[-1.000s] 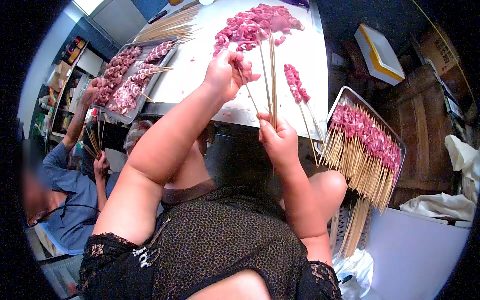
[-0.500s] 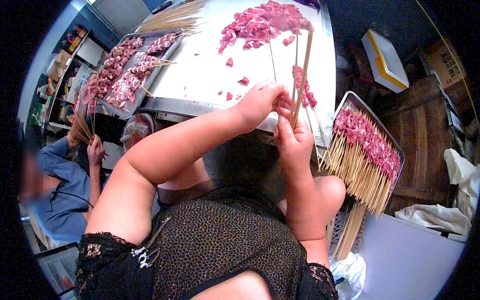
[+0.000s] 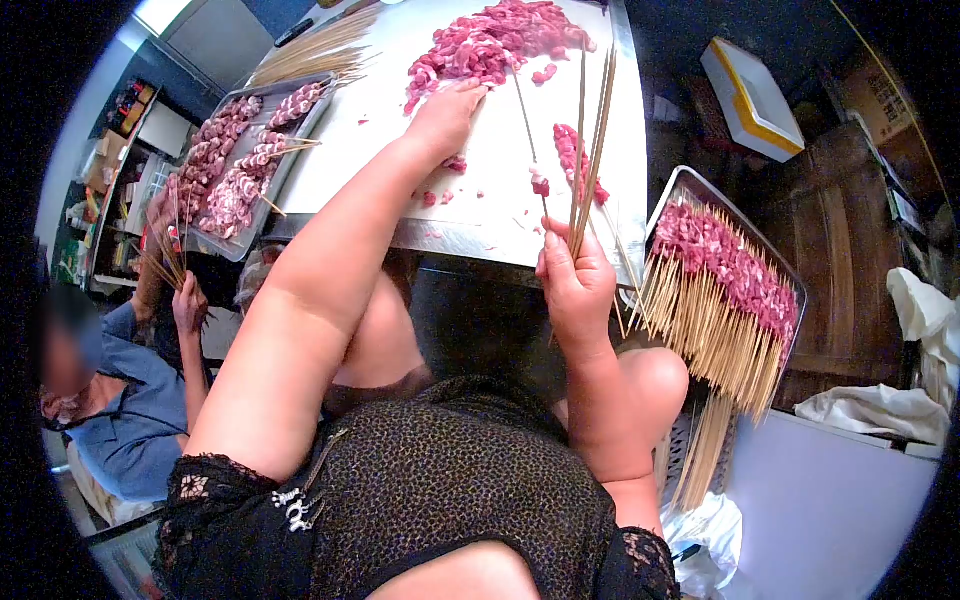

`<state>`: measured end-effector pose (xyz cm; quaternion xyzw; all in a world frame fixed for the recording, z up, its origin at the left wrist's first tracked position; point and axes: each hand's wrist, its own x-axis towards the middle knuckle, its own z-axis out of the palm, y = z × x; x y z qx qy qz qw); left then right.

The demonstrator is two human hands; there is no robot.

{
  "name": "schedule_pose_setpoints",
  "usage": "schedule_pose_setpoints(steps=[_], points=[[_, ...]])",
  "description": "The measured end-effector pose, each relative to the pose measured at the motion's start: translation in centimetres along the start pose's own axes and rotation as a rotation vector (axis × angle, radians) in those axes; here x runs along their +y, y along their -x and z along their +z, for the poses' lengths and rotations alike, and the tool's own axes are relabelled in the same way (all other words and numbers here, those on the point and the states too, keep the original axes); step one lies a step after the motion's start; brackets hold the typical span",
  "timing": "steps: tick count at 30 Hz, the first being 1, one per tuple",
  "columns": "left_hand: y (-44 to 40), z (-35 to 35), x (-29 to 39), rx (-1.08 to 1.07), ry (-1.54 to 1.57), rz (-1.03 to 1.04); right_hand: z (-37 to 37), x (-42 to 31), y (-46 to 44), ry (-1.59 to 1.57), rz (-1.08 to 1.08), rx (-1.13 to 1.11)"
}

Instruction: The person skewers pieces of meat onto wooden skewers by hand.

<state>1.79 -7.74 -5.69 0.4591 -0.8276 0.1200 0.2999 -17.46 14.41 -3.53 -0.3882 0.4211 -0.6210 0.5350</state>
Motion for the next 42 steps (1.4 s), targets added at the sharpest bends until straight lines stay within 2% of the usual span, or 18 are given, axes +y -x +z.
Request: schedule_pose_setpoints(steps=[1,3,4,8,11,13,15,18,20,24,26,27,29,31,33,35,37,42], points=[[-0.5,-1.4,0.9,-0.001,0.002,0.006,-0.1,-0.1,0.0,-0.002,-0.002,0.006],[-2.1,-5.1,2.7,-0.436,0.073,-0.393,-0.2,-0.4,0.2,0.01,-0.022,0.01],[-1.7,-4.1,1.8,-0.359,0.079,-0.347,-0.3,-0.5,0.2,0.007,-0.025,0.011],[0.5,-7.1,1.3,-0.396,0.318,-0.346,-0.2,-0.7,0.5,0.001,-0.038,0.013],[1.5,-9.1,0.8,-0.413,0.349,-0.456,-0.2,-0.3,0.4,-0.003,-0.052,0.007],[2.0,-10.2,0.9,-0.524,0.365,-0.58,0.0,-0.4,0.4,0.008,-0.015,-0.011],[2.4,-9.9,-0.2,-0.527,0.275,-0.501,0.2,-0.5,0.5,0.005,-0.017,-0.025],[2.1,-10.2,-0.6,-0.557,0.357,-0.609,0.1,-0.3,0.4,0.019,-0.024,-0.027],[1.4,-10.7,-0.8,-0.798,0.253,-0.623,0.1,-0.2,0.5,0.037,-0.011,-0.025],[1.7,-10.8,-0.7,-0.726,0.324,-0.754,0.0,-0.2,0.4,0.071,-0.004,-0.037],[2.4,-10.2,-1.5,-0.476,0.713,-0.893,-0.1,0.1,0.4,0.054,-0.002,-0.05],[2.4,-10.6,-1.2,-0.478,0.712,-0.895,0.0,0.0,0.4,0.053,0.001,-0.05],[2.3,-11.6,-0.6,-0.362,1.011,-0.972,0.2,-0.1,0.4,0.076,0.026,-0.063],[2.1,-11.7,-0.4,-0.352,1.048,-0.982,0.3,0.4,0.3,0.072,0.012,-0.073],[2.1,-11.5,-0.3,-0.25,1.355,-1.048,0.4,0.4,0.3,0.068,-0.004,-0.082],[2.1,-11.2,-0.5,-0.259,1.492,-1.05,0.5,-0.1,0.5,0.124,0.057,-0.119],[2.0,-10.9,0.2,-0.222,1.802,-1.016,0.4,0.3,0.4,0.145,0.072,-0.145],[1.3,-11.0,2.3,-0.204,1.877,-0.935,0.6,0.2,0.5,0.26,0.075,-0.159]])
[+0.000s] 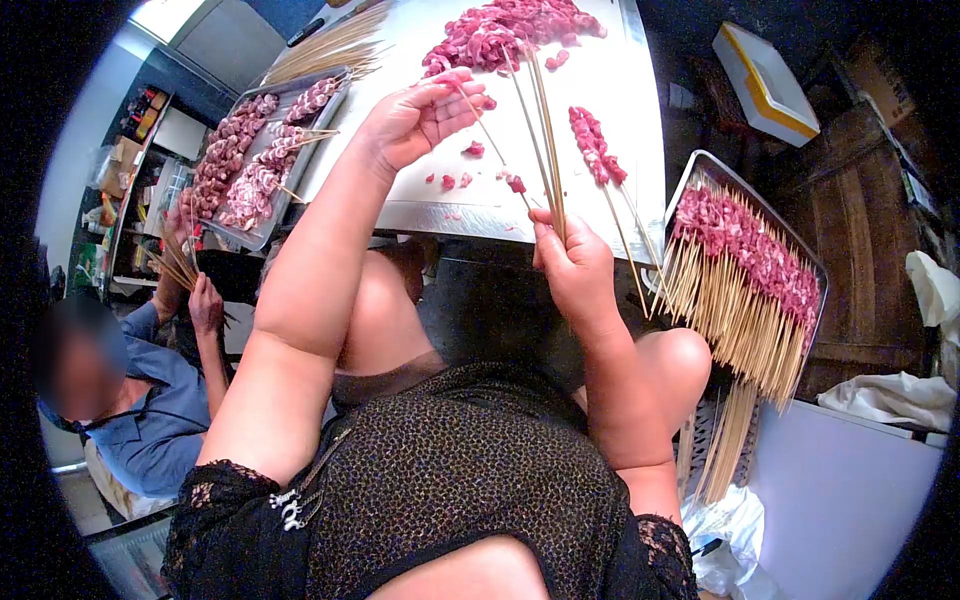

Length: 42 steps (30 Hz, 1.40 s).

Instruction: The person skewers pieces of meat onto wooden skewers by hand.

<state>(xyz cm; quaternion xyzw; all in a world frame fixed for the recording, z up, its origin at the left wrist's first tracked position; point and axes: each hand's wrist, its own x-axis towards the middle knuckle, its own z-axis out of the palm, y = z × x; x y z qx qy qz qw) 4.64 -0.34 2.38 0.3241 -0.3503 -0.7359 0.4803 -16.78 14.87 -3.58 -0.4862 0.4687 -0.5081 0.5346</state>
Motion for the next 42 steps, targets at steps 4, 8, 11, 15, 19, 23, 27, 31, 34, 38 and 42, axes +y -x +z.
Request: schedule_pose_setpoints(steps=[4,8,11,15,19,23,27,31,34,38,42], points=[[0.8,1.7,0.1,-0.082,0.045,0.009,0.0,-0.2,0.0,0.062,0.015,0.046],[0.3,1.8,-0.5,-0.023,-0.021,0.082,0.0,-0.1,0.1,0.091,-0.017,0.053],[0.1,1.7,-0.7,0.031,-0.034,0.125,0.0,-0.4,0.2,0.123,-0.014,0.057],[0.1,1.8,-0.6,0.05,-0.034,0.119,0.0,-0.5,0.2,0.121,-0.023,0.056],[0.5,2.3,-0.5,0.037,-0.044,0.081,0.0,-0.3,0.3,0.116,-0.043,0.081],[0.9,2.7,-0.3,0.044,0.026,0.046,0.1,0.2,0.2,0.091,-0.089,0.115],[0.8,2.5,-0.1,0.096,0.024,0.111,-0.1,-0.1,0.2,0.137,-0.098,0.1],[0.7,2.0,0.0,0.093,-0.013,0.134,0.0,-0.6,0.3,0.138,-0.085,0.088],[1.0,2.2,0.1,0.061,-0.044,0.115,0.0,-0.4,0.2,0.15,-0.087,0.09],[1.0,2.2,0.0,0.035,-0.052,0.101,-0.4,-0.3,0.1,0.172,-0.068,0.095],[1.0,2.1,0.1,0.03,-0.097,0.085,-0.7,-1.1,0.2,0.24,-0.046,0.075]])
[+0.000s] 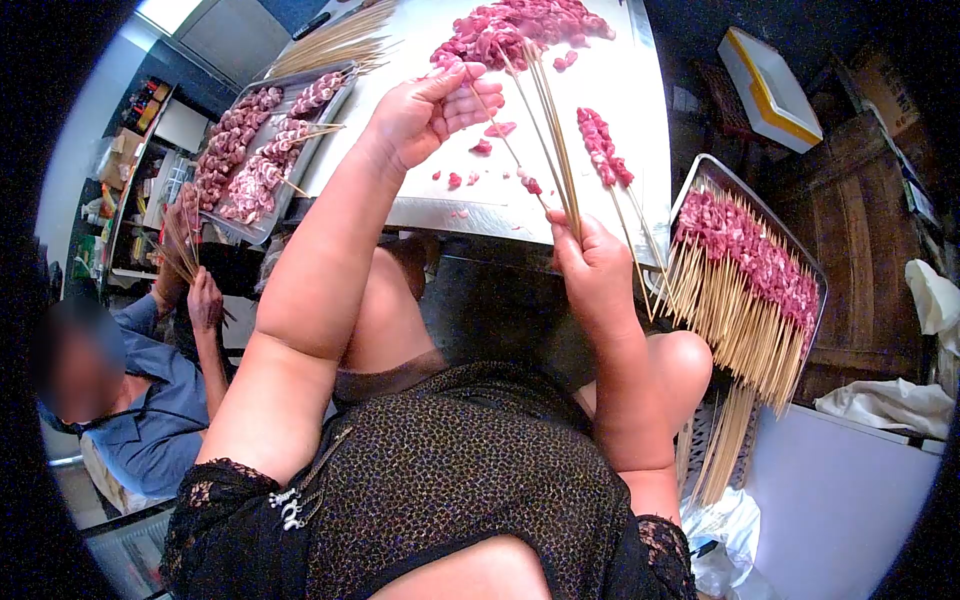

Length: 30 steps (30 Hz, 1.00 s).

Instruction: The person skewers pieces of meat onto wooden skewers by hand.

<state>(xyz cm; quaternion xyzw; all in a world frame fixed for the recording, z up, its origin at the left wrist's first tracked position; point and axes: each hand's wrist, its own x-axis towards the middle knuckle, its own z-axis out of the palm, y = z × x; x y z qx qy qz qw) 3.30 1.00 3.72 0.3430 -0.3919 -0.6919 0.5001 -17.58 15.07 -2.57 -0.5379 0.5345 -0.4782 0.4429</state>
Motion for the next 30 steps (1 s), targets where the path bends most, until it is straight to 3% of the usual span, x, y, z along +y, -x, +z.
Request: schedule_pose_setpoints(steps=[6,24,30], points=[[0.5,0.5,0.4,-0.024,-0.054,-0.073,-0.3,-0.3,0.0,0.063,-0.002,-0.003],[0.6,3.1,-2.1,-0.112,-0.033,-0.061,1.4,0.8,0.0,-0.136,-0.067,0.097],[2.4,5.0,-2.5,-0.291,-0.346,-0.241,0.4,-0.2,-0.4,-0.303,-0.06,0.11]])
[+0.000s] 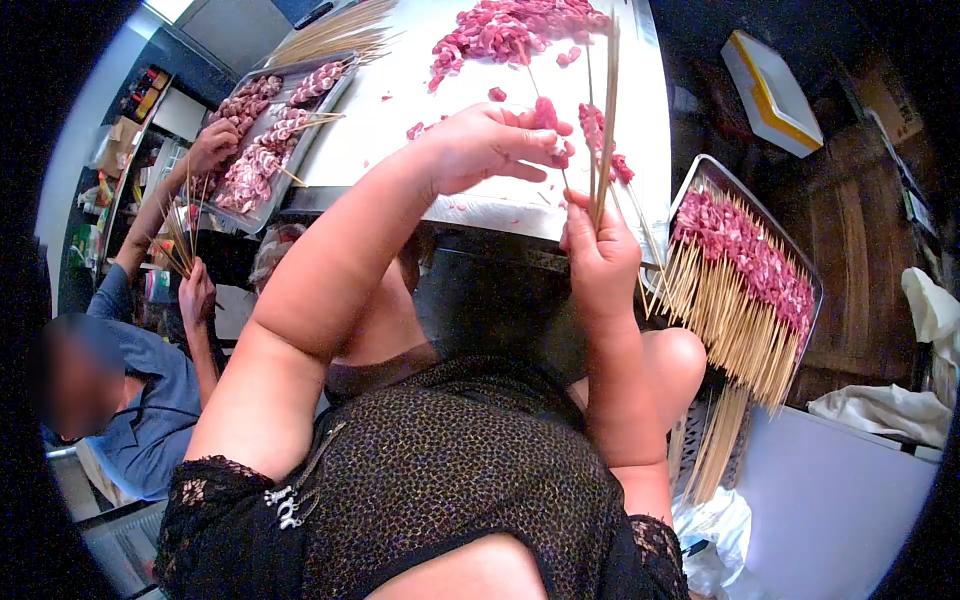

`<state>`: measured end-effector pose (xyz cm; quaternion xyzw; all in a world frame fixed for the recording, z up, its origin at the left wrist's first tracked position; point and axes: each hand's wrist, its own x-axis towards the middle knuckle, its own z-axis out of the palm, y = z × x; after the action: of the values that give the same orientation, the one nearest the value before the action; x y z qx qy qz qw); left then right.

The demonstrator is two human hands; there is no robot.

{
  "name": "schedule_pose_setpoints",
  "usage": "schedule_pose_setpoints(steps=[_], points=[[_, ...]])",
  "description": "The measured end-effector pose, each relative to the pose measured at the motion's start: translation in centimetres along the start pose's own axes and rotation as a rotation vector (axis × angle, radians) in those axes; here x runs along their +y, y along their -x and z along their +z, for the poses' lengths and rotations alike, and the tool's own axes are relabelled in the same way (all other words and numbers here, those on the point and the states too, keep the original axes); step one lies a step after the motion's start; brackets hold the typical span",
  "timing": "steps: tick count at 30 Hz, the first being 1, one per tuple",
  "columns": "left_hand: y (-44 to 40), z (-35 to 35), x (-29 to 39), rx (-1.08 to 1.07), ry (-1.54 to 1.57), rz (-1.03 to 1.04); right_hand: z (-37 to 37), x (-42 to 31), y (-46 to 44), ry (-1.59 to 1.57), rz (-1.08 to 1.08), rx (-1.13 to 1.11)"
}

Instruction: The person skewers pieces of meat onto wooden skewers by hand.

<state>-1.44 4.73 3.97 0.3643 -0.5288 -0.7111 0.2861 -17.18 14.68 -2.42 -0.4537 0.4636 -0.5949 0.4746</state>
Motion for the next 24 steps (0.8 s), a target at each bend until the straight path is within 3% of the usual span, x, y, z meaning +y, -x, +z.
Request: schedule_pose_setpoints(steps=[5,6,7,9,11,13,18,20,21,23,24], points=[[-2.6,-7.1,0.2,0.503,-0.369,0.376,-0.7,-0.4,0.0,-0.042,-0.021,0.005],[-3.1,-7.5,0.0,0.628,-0.408,0.354,-0.6,-0.4,0.1,-0.013,-0.023,0.006],[-3.4,-7.7,-0.5,0.626,-0.408,0.356,-0.6,-0.3,0.1,0.017,-0.026,0.005],[-3.8,-7.4,-1.1,0.569,-0.946,0.342,-0.7,0.1,0.1,0.021,-0.042,0.008],[-4.0,-6.2,-1.0,0.55,-1.047,0.252,-0.8,0.1,0.1,-0.02,-0.026,-0.004],[-4.3,-5.6,-0.9,0.36,-1.426,-0.017,-1.0,0.2,0.1,-0.012,-0.039,-0.005],[-4.5,-6.5,-1.5,0.369,-1.469,0.021,-1.1,0.1,0.1,0.024,-0.015,-0.003],[-4.0,-7.1,-2.0,0.5,-0.818,0.231,-1.2,0.3,0.0,0.025,-0.005,-0.011],[-3.8,-6.9,-1.4,0.45,-0.45,0.237,-1.1,0.4,0.1,0.027,0.008,-0.021],[-3.2,-6.5,-0.6,0.409,0.034,0.279,-1.0,0.4,0.3,0.074,0.013,-0.047],[-3.0,-6.4,-0.3,0.409,0.084,0.275,-0.9,0.3,0.2,0.125,0.013,-0.072]])
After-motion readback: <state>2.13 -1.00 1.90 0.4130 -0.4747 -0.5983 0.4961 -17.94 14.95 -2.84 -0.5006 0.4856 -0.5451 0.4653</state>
